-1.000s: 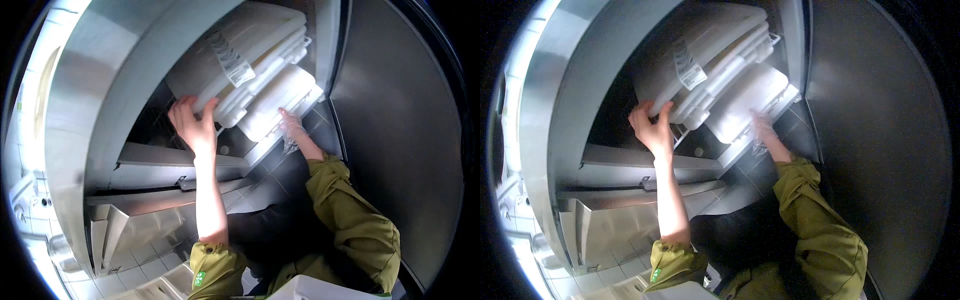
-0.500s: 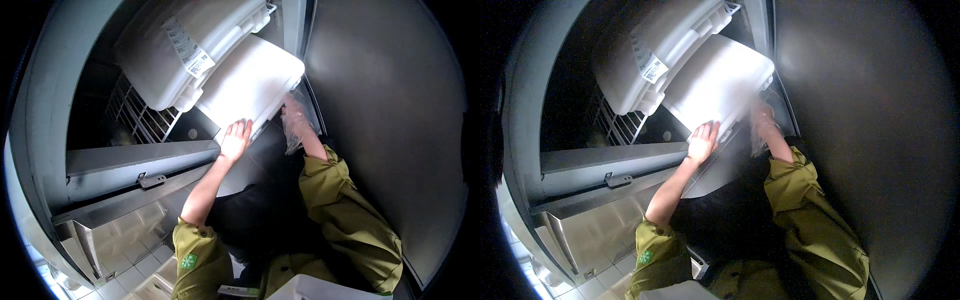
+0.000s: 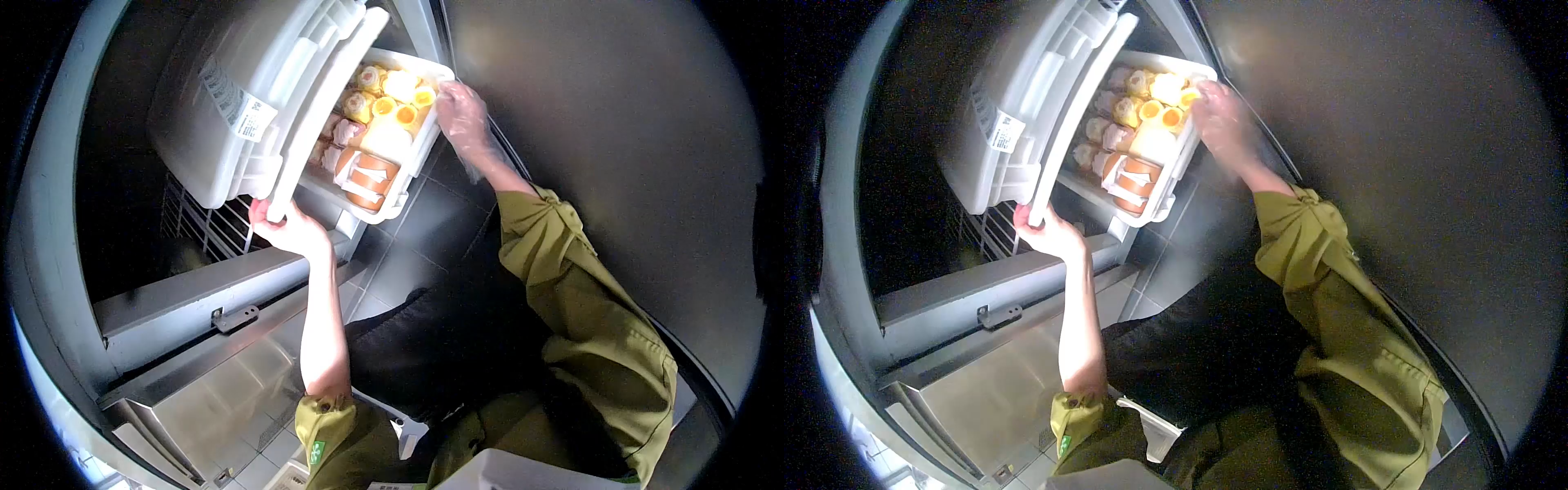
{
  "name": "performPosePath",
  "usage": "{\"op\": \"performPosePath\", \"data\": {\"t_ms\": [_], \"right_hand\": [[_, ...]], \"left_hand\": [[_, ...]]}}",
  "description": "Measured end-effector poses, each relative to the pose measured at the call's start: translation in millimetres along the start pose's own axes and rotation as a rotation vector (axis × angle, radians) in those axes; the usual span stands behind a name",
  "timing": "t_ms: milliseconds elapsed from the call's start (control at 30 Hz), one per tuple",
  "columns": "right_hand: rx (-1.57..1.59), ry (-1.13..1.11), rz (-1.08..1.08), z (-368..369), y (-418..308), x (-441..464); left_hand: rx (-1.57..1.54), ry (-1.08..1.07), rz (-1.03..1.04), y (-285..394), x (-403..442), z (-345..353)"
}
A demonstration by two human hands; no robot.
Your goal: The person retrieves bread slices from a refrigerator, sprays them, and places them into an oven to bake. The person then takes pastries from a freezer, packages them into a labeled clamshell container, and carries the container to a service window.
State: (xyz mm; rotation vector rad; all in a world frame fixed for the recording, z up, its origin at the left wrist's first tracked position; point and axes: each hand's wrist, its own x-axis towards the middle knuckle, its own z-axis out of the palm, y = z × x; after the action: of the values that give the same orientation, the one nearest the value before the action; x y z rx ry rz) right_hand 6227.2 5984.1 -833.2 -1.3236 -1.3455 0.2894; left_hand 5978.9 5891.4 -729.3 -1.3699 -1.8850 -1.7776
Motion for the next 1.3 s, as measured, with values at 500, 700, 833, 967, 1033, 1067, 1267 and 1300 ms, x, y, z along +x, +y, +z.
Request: {"op": "performPosePath", "data": {"t_ms": [500,700,833,967,1033,1067,1267,1300], "right_hand": [[-0.766,-0.805,-0.045,78,-37,11],[-0.942,-0.752,-0.249,102,3,-16],[-0.974,-0.746,-0.245,110,15,-14],[-0.722,-0.546,-0.337,87,-9,6],[-0.686,-0.826,-0.081,61,-48,36],[-0.664,-0.96,0.05,45,-70,49],[-0.095,-0.657,0.144,-73,-157,74],[0.103,-0.698,0.264,-100,-194,84]], "left_hand": [[0.519,-0.179,0.534,-42,6,-16],[0.556,-0.385,0.579,-54,-14,-32],[0.609,-0.539,0.463,-52,-23,-31],[0.615,-0.57,0.404,-50,-27,-28],[0.605,-0.579,0.388,-50,-30,-25],[0.605,-0.629,0.367,-52,-31,-26],[0.652,-0.75,0.256,-64,-54,-20],[0.614,-0.749,0.222,-59,-56,-19]]}}
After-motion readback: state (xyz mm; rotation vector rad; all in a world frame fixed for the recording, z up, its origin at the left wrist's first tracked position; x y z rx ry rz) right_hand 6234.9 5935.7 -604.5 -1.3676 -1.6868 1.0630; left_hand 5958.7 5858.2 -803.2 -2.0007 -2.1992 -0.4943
